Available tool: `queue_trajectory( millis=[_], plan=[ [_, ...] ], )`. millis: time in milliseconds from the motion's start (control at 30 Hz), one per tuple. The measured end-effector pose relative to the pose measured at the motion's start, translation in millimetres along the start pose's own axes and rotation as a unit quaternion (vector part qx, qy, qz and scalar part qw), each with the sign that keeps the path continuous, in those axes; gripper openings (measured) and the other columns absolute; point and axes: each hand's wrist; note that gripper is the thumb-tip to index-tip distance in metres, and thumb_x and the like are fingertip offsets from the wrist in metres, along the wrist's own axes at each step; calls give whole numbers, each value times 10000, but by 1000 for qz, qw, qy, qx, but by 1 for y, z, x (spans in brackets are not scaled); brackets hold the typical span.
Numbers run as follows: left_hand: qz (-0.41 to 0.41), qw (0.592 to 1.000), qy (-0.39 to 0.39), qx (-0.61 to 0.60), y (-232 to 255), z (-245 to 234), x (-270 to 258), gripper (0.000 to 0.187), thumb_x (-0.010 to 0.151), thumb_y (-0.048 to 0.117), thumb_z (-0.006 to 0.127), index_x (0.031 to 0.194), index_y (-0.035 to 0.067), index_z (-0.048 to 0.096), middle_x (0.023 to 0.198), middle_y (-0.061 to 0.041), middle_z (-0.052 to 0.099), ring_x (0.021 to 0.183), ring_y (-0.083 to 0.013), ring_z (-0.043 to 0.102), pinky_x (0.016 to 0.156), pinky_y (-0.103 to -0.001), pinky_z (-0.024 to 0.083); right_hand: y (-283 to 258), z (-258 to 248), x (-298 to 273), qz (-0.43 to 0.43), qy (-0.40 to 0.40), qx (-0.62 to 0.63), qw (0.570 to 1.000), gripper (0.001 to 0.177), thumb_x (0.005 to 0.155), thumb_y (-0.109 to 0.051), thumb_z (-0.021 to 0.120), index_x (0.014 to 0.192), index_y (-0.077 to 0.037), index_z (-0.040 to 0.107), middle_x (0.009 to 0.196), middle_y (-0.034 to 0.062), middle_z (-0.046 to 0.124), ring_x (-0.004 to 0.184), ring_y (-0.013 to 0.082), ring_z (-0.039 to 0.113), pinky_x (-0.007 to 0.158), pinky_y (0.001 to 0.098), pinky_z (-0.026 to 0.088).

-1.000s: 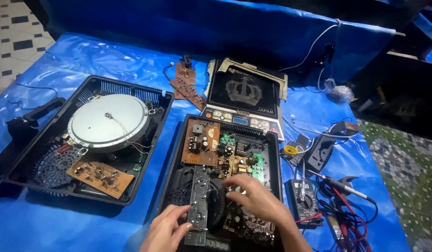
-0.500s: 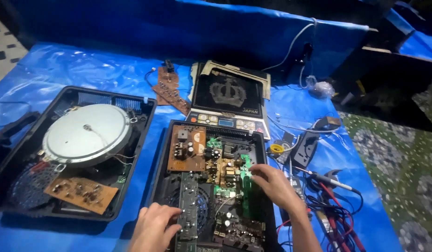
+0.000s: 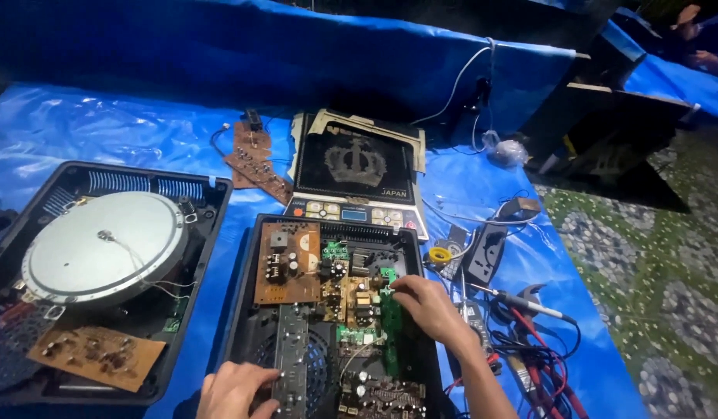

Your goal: Repairing an induction cooker by connecting internal wiring harnesses and installing circuit boards.

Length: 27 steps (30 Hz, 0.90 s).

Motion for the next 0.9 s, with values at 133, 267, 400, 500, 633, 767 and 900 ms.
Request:
queue_trajectory(
  millis=[133,267,400,500,633,767,900],
  plan=[
    [-1,999,-9,43,-5,1,13,384,934,516,622,1318,503,601,1216,206,561,1225,-41,503,1003,-260,388,8,4,12,-24,34,1,999,226,989,-186,590,1155,-89,710,1164,72,733,1068,246,688,916,378,551],
    [85,991,94,52,18,-22,26,393,896,551,731,1259,439,632,1170,167,606,1173,-92,538,951,-332,392,19,7,27,-44,54,4,998,204,989,-176,599,1132,-79,709,1115,77,703,1021,257,681,877,381,538],
    [235,944,221,67,82,-45,51,303,944,425,697,1213,284,699,1217,97,682,1182,-152,550,1047,-403,355,9,4,35,-23,17,-3,1000,237,1012,-194,562,1166,-83,702,1168,67,650,1084,246,639,943,379,508],
    [301,915,248,102,118,-38,101,199,996,361,657,1077,193,727,1056,47,696,1022,-197,565,994,-395,363,20,6,41,-45,22,1,999,189,993,-188,600,1110,-95,715,1065,57,645,985,239,639,871,363,497],
    [353,890,273,98,144,-24,159,270,947,355,714,1112,143,744,1106,-3,710,1069,-245,558,973,-472,331,19,3,38,-56,29,1,998,147,960,-156,628,1043,-103,736,1017,43,656,924,205,643,842,339,505],
    [363,865,316,142,158,-17,176,263,910,367,753,1031,133,750,1050,-64,683,1034,-304,546,895,-532,330,25,8,40,-82,36,-16,996,146,920,-158,692,1059,-119,713,1028,46,654,922,216,650,811,348,502],
    [378,858,321,133,154,-4,191,248,912,349,752,989,114,762,969,-70,663,971,-312,543,815,-541,334,31,17,46,-95,40,-5,995,136,942,-147,662,1066,-119,710,1004,54,637,900,240,632,781,362,487]
  ],
)
Point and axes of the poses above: each hand's wrist, its own x-axis towards the middle knuckle, its own z-axis out of the palm, y = z × x
